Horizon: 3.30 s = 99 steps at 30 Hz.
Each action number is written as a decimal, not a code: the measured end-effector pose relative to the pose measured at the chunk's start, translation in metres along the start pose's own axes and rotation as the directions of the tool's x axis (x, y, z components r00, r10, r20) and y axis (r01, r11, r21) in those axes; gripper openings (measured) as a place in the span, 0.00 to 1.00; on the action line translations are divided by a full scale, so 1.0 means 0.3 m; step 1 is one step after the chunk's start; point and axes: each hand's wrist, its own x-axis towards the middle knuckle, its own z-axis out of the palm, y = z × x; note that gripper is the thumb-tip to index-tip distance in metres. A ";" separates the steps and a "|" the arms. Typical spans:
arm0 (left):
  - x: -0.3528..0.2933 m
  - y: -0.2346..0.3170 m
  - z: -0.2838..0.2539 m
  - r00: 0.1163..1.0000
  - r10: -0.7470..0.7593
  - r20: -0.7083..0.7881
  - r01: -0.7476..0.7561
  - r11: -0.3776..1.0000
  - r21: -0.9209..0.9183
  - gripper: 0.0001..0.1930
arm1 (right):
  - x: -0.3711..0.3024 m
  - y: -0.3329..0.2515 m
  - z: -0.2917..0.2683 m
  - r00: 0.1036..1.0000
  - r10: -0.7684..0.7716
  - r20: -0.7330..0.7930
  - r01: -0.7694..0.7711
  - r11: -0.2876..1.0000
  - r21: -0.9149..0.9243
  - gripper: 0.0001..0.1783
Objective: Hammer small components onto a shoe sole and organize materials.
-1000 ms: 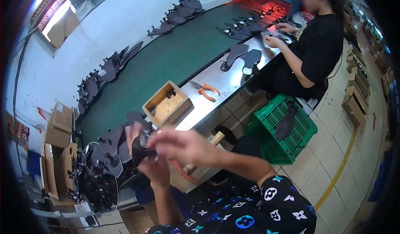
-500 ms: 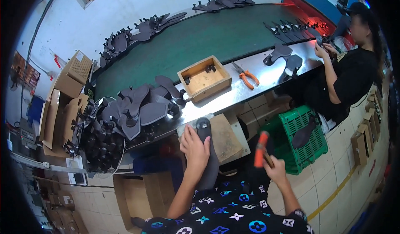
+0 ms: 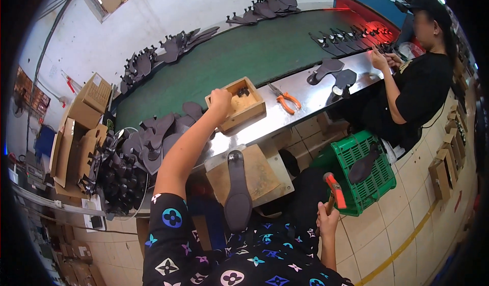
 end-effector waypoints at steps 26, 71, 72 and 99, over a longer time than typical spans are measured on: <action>-0.984 0.126 -0.482 0.972 -0.228 -0.050 -0.210 -0.760 -0.615 0.08 | -0.052 -0.673 0.543 0.623 -0.438 0.648 0.512 0.855 0.086 0.12; -0.882 0.091 -0.024 0.984 -0.177 -0.015 -0.061 -0.257 -0.964 0.20 | -0.128 -0.585 0.581 0.524 -0.489 0.697 0.821 0.508 -0.261 0.18; -0.886 0.097 -0.008 0.984 -0.178 -0.009 -0.056 -0.259 -0.964 0.20 | -0.157 -0.625 0.579 0.466 -0.571 0.676 0.873 0.423 -0.243 0.16; -1.197 0.091 -0.368 0.962 0.214 -0.167 -0.039 -0.499 -0.866 0.12 | 0.022 -0.427 0.556 0.341 -0.459 0.820 0.932 0.052 -0.358 0.23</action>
